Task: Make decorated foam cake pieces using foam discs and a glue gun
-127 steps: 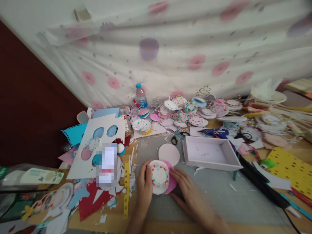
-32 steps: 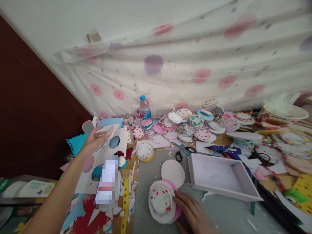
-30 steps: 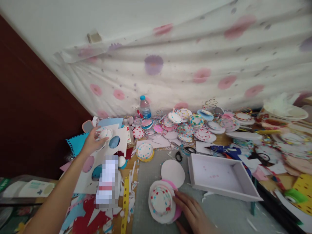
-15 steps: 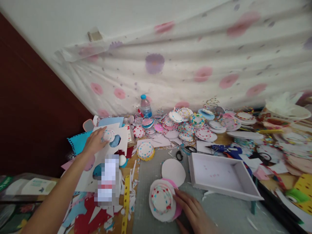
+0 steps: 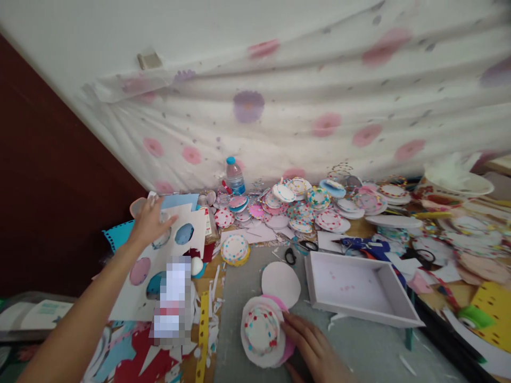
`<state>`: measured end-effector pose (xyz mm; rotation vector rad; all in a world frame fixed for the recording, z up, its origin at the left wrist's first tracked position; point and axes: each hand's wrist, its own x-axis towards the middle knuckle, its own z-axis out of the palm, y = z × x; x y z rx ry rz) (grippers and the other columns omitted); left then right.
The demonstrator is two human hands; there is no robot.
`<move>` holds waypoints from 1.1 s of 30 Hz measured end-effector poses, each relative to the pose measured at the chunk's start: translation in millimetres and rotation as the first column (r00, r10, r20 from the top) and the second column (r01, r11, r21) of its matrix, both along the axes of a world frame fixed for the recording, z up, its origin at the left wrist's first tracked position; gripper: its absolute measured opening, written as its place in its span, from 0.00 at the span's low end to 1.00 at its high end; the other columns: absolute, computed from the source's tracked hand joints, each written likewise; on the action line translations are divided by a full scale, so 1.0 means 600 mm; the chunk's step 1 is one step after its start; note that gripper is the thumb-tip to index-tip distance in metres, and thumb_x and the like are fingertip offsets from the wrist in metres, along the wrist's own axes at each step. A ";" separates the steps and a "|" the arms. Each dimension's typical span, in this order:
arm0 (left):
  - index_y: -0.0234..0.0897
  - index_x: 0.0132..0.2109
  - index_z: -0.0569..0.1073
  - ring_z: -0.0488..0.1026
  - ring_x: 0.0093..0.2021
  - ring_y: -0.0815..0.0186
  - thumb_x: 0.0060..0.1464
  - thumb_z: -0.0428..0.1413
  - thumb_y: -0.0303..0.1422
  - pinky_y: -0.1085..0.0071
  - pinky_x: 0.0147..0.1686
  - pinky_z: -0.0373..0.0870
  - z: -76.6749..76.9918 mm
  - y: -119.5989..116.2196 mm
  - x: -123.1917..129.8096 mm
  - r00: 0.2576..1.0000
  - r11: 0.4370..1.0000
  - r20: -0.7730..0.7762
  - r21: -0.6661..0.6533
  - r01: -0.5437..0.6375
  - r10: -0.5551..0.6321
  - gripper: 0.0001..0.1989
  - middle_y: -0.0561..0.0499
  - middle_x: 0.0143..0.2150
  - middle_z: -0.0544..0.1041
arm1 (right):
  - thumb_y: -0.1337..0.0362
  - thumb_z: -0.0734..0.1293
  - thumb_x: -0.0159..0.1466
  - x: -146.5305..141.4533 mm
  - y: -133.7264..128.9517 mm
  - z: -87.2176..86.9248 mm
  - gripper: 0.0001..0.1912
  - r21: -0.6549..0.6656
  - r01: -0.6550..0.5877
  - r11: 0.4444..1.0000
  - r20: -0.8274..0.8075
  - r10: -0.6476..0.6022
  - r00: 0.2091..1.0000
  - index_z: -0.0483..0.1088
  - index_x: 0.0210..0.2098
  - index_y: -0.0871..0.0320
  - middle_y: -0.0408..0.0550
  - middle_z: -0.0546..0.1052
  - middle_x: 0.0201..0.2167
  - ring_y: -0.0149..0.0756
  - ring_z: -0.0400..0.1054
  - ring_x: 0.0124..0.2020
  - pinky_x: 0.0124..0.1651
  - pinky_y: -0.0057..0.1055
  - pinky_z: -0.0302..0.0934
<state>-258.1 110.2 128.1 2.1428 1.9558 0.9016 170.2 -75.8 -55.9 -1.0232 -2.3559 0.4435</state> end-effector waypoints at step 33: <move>0.47 0.51 0.68 0.65 0.60 0.49 0.50 0.54 0.43 0.54 0.49 0.72 -0.062 -0.212 0.226 0.516 0.953 0.827 -0.295 0.064 0.222 0.21 0.48 0.59 0.70 | 0.69 0.58 0.66 -0.070 0.091 0.101 0.28 -0.013 0.145 0.989 -0.250 -0.144 0.958 0.50 0.65 0.54 0.58 0.57 0.64 0.46 0.55 0.63 0.59 0.45 0.59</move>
